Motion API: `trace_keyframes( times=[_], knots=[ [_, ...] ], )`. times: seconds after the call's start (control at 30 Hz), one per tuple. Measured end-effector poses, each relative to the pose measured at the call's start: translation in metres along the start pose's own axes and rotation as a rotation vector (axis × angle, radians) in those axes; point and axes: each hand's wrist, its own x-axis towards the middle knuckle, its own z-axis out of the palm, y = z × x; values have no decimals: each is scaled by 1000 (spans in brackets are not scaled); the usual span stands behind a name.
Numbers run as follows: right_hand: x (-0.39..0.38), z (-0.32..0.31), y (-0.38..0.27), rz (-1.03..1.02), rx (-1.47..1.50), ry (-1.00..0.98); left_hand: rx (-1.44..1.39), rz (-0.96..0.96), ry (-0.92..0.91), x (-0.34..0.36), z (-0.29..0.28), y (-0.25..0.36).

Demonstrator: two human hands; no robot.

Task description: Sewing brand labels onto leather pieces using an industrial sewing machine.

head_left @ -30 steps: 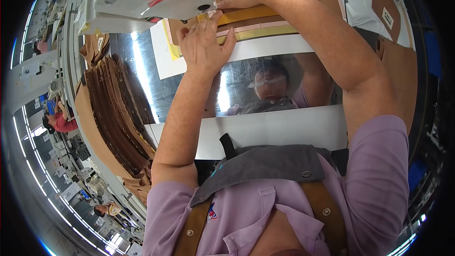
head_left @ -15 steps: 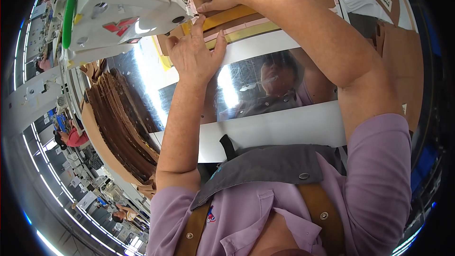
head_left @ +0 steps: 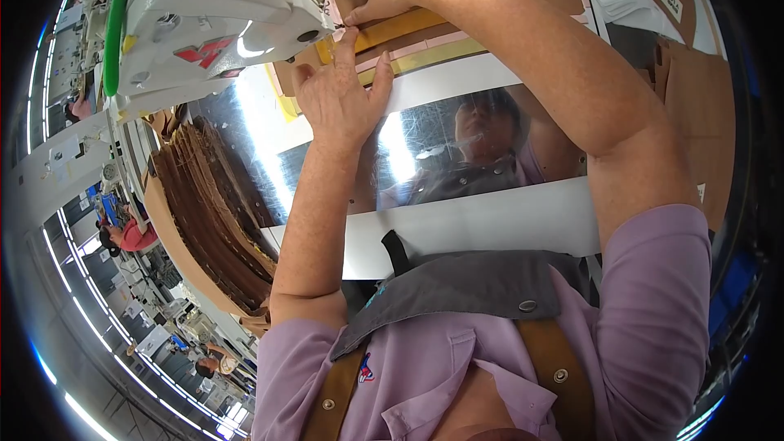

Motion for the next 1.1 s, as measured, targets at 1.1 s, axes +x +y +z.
trace_keyframes(
  times=[1.1],
  knots=[
    [4, 5, -2, 13, -91, 56, -39, -26, -88, 7, -2, 19]
  ],
)
